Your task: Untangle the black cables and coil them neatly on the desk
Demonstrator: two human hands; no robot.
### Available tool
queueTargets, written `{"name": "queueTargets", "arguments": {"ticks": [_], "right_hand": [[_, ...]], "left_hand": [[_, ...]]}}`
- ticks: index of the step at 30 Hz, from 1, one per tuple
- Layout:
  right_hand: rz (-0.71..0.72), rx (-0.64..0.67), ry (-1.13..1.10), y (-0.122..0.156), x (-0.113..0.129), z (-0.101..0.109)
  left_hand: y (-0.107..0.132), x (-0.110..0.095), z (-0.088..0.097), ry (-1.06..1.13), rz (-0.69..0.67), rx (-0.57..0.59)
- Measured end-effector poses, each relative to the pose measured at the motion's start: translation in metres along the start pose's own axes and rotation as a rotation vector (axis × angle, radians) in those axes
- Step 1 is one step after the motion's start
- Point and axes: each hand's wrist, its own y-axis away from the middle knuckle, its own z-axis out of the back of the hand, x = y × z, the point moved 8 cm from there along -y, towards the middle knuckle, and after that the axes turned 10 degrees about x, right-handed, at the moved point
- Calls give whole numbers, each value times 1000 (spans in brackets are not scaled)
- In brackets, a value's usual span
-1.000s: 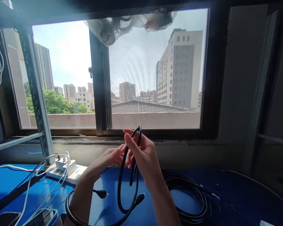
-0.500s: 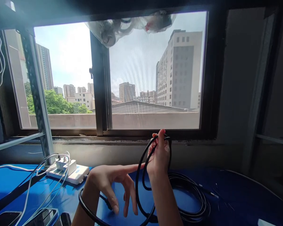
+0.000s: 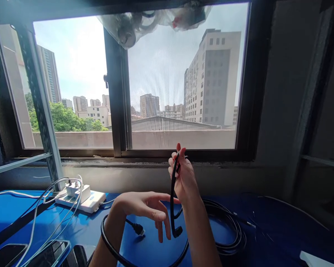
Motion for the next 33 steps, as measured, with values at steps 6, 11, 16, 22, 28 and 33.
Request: {"name": "queueTargets", "arguments": {"ticks": [6, 11, 16, 22, 28, 33], "right_hand": [[-280, 370, 576, 5, -32, -12], [-124, 383, 990, 1, -29, -10], [82, 214, 1018, -3, -7, -8], [178, 69, 760, 2, 11, -5], [298, -166, 519, 7, 27, 10], [465, -283, 430, 14, 44, 22]], "left_hand": [[-9, -7, -2, -63, -25, 47], [15, -19, 36, -47, -142, -453], [42, -28, 63, -51, -276, -742], [63, -29, 73, 173, -450, -912], [60, -28, 73, 540, -584, -789], [60, -11, 80, 510, -486, -832]]}}
